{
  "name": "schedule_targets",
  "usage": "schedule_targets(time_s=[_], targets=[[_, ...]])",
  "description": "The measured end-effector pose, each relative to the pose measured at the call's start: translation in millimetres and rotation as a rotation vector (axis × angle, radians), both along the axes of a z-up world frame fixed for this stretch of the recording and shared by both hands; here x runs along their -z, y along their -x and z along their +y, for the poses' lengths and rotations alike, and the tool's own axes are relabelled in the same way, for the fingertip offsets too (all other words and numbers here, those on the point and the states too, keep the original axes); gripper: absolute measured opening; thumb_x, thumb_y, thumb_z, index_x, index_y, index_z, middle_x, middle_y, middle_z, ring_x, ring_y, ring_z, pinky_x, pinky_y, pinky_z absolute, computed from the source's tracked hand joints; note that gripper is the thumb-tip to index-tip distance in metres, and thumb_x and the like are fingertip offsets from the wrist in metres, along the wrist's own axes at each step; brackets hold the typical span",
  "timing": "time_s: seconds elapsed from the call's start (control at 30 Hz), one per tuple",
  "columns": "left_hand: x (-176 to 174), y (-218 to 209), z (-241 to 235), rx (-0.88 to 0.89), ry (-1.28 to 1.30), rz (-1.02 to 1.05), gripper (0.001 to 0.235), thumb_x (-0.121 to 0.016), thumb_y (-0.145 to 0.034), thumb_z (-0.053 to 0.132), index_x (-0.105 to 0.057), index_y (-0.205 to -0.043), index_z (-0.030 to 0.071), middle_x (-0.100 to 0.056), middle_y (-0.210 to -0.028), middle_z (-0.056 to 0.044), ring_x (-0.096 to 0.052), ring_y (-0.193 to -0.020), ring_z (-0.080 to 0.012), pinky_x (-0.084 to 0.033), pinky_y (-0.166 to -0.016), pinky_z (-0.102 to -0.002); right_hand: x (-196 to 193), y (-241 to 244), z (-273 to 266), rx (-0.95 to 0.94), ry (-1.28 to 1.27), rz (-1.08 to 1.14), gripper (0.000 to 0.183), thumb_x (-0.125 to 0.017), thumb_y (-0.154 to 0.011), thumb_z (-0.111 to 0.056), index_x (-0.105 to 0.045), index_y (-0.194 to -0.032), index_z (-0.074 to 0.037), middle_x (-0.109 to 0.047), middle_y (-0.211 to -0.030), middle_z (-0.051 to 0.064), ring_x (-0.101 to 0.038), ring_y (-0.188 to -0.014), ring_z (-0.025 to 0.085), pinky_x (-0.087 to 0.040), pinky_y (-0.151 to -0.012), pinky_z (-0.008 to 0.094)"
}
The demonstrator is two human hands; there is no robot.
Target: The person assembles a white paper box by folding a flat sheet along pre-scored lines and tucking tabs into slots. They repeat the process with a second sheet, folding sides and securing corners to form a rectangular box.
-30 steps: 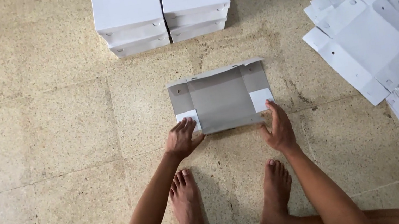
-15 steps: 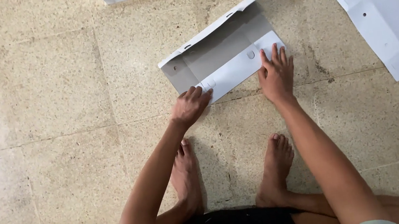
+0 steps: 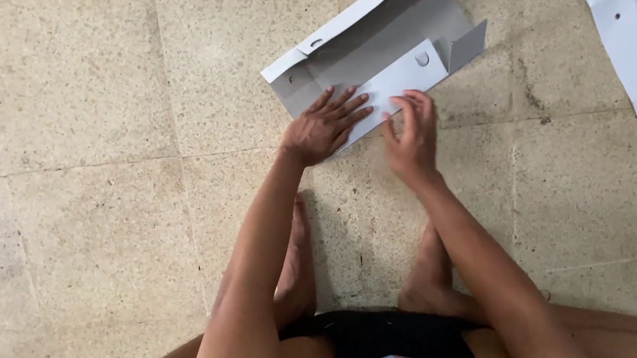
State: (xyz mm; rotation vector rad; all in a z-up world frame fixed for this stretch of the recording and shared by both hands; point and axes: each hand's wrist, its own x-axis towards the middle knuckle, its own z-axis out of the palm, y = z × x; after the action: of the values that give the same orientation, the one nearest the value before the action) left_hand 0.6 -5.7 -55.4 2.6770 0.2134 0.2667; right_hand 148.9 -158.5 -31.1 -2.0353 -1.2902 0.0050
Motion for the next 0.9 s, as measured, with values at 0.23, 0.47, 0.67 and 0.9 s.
schedule_targets(time_s=[0.23, 0.47, 0.67, 0.9], targets=[[9.6, 3.0, 2.0, -0.046, -0.023, -0.062, 0.047, -0.037, -0.106, 0.031, -0.046, -0.152, 0.028, -0.043, -0.159, 0.007, -0.034, -0.15, -0.0174, -0.017, -0.127, -0.043, 12.5, 51.6, 0.0, -0.137, 0.095, 0.027, 0.008, -0.06, -0.1, -0.021, -0.057, -0.098, -0.014, -0.047, -0.103, -0.003, -0.051, -0.101, 0.023, -0.038, -0.091, 0.042], [7.5, 2.9, 2.3, -0.041, -0.014, -0.081, 0.046, -0.039, -0.106, 0.03, -0.047, -0.151, 0.027, -0.043, -0.159, 0.007, -0.032, -0.15, -0.017, -0.017, -0.127, -0.043, 10.1, 46.1, -3.2, -0.203, 0.216, 0.138, 0.009, -0.065, -0.096, -0.021, -0.064, -0.095, -0.012, -0.047, -0.07, 0.001, -0.061, -0.066, 0.03, -0.047, -0.065, 0.044], [14.6, 0.5, 3.1, -0.043, -0.023, -0.072, 0.047, -0.039, -0.106, 0.029, -0.047, -0.151, 0.025, -0.044, -0.158, 0.007, -0.032, -0.15, -0.0161, -0.017, -0.127, -0.043, 16.4, 45.8, -4.0, -0.296, 0.294, 0.075, 0.015, -0.064, -0.097, -0.027, -0.065, -0.095, -0.012, -0.05, -0.067, 0.001, -0.063, -0.063, 0.028, -0.049, -0.062, 0.042], [12.2, 1.8, 4.4, -0.018, -0.039, -0.085, 0.046, -0.036, -0.108, 0.026, -0.047, -0.152, 0.02, -0.044, -0.158, 0.003, -0.033, -0.15, -0.0198, -0.018, -0.127, -0.045, 19.5, 75.4, 0.2, -0.236, 0.376, 0.145, 0.017, -0.062, -0.097, -0.025, -0.066, -0.098, -0.009, -0.059, -0.072, 0.007, -0.068, -0.07, 0.033, -0.052, -0.066, 0.046]])
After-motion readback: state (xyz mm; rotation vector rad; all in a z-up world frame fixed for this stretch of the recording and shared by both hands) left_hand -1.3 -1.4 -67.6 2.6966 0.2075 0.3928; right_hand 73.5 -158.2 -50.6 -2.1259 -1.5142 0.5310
